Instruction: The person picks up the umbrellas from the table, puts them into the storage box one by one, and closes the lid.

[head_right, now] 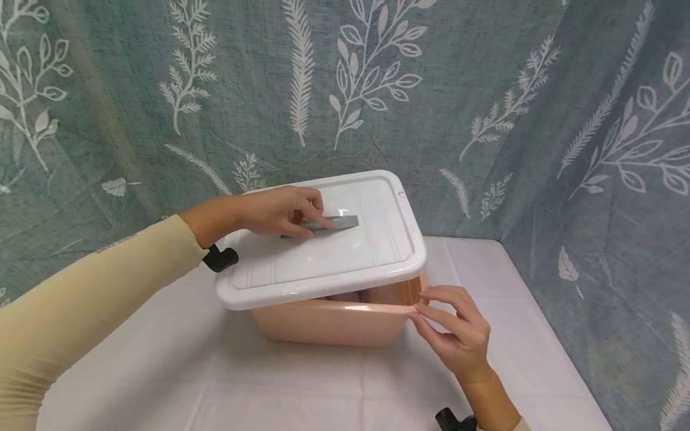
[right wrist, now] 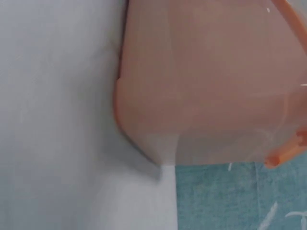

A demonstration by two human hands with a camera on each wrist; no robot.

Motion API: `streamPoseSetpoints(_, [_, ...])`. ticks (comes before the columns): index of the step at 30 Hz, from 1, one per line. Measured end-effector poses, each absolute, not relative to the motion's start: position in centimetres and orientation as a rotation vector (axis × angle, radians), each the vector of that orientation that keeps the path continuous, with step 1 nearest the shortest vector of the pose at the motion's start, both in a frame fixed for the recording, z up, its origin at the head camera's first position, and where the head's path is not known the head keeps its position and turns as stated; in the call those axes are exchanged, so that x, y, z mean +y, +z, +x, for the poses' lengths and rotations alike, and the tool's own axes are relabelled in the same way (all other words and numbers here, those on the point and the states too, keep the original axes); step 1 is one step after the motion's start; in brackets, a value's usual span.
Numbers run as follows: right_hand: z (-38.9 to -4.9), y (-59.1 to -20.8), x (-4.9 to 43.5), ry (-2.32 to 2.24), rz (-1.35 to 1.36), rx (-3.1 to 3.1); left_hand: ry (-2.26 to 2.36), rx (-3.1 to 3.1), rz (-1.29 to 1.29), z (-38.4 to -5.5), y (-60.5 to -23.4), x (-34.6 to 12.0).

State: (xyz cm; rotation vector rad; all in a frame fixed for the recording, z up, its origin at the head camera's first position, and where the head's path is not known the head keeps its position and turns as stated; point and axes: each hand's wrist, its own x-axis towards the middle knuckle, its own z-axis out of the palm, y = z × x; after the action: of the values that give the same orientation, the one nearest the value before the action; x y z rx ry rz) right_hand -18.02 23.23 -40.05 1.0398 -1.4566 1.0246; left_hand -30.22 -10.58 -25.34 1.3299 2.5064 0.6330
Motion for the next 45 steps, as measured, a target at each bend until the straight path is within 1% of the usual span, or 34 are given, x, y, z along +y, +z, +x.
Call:
streamPoseSetpoints(6, [-17.9, -39.0, 22.6, 0.986, 0.969, -1.409, 0.619, 2.48, 1.331, -30.4, -25.5, -10.0])
streamPoseSetpoints(12, [-17.7, -38.3, 22.3, 0.998, 0.892, -1.495, 0.587, 2.434, 1.36, -30.5, -25.7, -8.9])
streamPoseSetpoints(19, [-17.5, -38.8, 22.4, 1.03, 0.888, -1.585, 0.623, 2.366, 1.384, -30.8, -26.6, -7.9])
streamPoseSetpoints(30, [-17.6, -39.3, 22.3, 1.08, 0.951, -1.585, 0.571, 2.359, 1.367, -31.0, -27.0, -7.7])
streamPoseSetpoints(45, [-17.4, -39.8, 22.3, 1.04, 0.934, -1.605, 0.509, 2.367, 1.328, -30.9, -27.7, -7.4])
